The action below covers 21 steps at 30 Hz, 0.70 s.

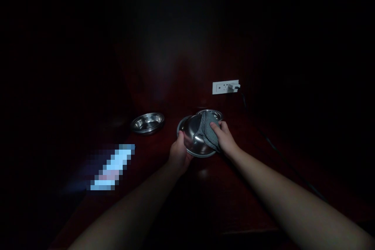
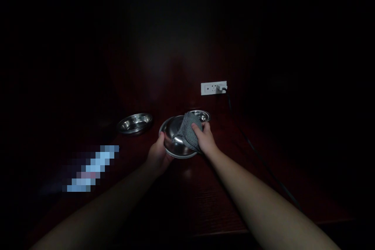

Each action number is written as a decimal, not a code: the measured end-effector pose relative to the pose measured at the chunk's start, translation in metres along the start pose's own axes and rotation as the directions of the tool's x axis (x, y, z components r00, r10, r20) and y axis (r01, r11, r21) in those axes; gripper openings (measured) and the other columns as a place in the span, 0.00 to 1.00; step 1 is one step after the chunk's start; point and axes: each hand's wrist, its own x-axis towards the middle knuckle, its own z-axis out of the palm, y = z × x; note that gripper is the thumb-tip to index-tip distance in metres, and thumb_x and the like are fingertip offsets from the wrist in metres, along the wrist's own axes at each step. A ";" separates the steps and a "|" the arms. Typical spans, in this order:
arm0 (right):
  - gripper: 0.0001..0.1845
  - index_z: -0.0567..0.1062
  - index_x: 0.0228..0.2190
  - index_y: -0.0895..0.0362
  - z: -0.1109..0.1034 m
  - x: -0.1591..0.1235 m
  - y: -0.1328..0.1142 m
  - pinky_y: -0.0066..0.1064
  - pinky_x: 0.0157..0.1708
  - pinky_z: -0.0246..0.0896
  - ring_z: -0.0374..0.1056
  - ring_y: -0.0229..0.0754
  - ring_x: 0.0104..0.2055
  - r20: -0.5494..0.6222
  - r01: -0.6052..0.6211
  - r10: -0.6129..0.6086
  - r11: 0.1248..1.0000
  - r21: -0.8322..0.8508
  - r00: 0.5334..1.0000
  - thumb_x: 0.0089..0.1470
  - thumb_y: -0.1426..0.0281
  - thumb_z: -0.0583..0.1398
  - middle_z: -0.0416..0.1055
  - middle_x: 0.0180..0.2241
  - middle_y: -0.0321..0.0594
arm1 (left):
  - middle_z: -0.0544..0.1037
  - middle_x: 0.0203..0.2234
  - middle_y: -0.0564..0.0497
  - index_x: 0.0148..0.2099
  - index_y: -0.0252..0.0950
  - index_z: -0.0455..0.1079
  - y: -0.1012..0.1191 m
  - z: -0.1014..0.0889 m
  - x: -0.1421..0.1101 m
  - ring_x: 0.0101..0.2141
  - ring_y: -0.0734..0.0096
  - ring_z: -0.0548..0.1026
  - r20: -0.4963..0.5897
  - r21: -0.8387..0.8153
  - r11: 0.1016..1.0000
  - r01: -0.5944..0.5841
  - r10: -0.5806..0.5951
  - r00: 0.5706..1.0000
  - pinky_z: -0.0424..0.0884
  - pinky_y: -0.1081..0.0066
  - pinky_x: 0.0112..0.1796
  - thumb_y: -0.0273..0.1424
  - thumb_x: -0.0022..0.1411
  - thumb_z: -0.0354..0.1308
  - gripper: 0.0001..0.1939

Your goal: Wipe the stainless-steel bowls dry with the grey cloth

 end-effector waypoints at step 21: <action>0.25 0.70 0.32 0.53 -0.003 -0.001 0.003 0.34 0.37 0.60 0.65 0.42 0.36 -0.020 0.042 -0.040 0.997 0.070 0.999 0.45 0.45 0.57 0.69 0.33 0.36 | 0.64 0.14 0.55 0.22 0.33 0.62 0.002 -0.006 0.007 0.16 0.79 0.65 0.020 -0.282 0.959 -0.015 0.021 1.000 0.64 0.76 0.22 0.30 0.58 0.48 0.14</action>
